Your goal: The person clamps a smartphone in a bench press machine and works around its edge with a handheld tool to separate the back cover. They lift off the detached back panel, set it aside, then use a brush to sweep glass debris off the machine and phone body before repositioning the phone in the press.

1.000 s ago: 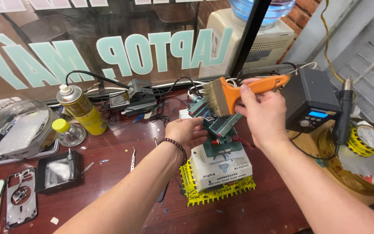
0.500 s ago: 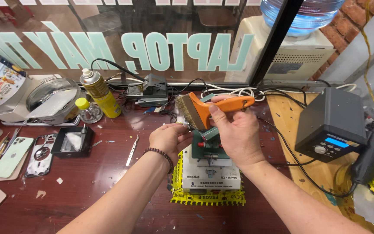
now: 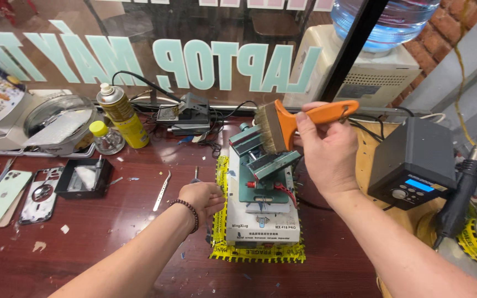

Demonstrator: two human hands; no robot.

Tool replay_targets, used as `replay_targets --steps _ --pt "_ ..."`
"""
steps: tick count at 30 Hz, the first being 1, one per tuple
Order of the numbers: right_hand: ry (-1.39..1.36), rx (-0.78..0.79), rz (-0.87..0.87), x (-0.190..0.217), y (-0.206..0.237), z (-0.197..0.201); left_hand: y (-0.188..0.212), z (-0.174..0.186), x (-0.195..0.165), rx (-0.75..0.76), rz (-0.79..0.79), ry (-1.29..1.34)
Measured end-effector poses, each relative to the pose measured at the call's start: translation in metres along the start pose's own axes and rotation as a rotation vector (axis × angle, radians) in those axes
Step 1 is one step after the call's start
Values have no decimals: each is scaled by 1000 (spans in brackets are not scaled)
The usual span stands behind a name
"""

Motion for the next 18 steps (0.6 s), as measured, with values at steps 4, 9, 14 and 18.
replay_targets --steps 4,9,14,18 --pt "136 11 73 1 18 -10 14 -8 -10 67 -32 10" --pt "76 132 174 2 43 -38 38 -16 -28 160 -129 28" --pt "218 75 145 -11 18 -17 54 -25 -43 111 -293 -97" --pt "105 -70 -33 -27 -23 24 63 -38 -49 32 -511 -346"
Point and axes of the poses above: each hand's wrist, its own y-axis away from the middle knuckle, its own z-axis out of the back of the hand, x = y × z, the point moved 1 cm from there along -y, towards the middle knuckle, and after that the axes turned 3 degrees about z, right-handed, at the moved point
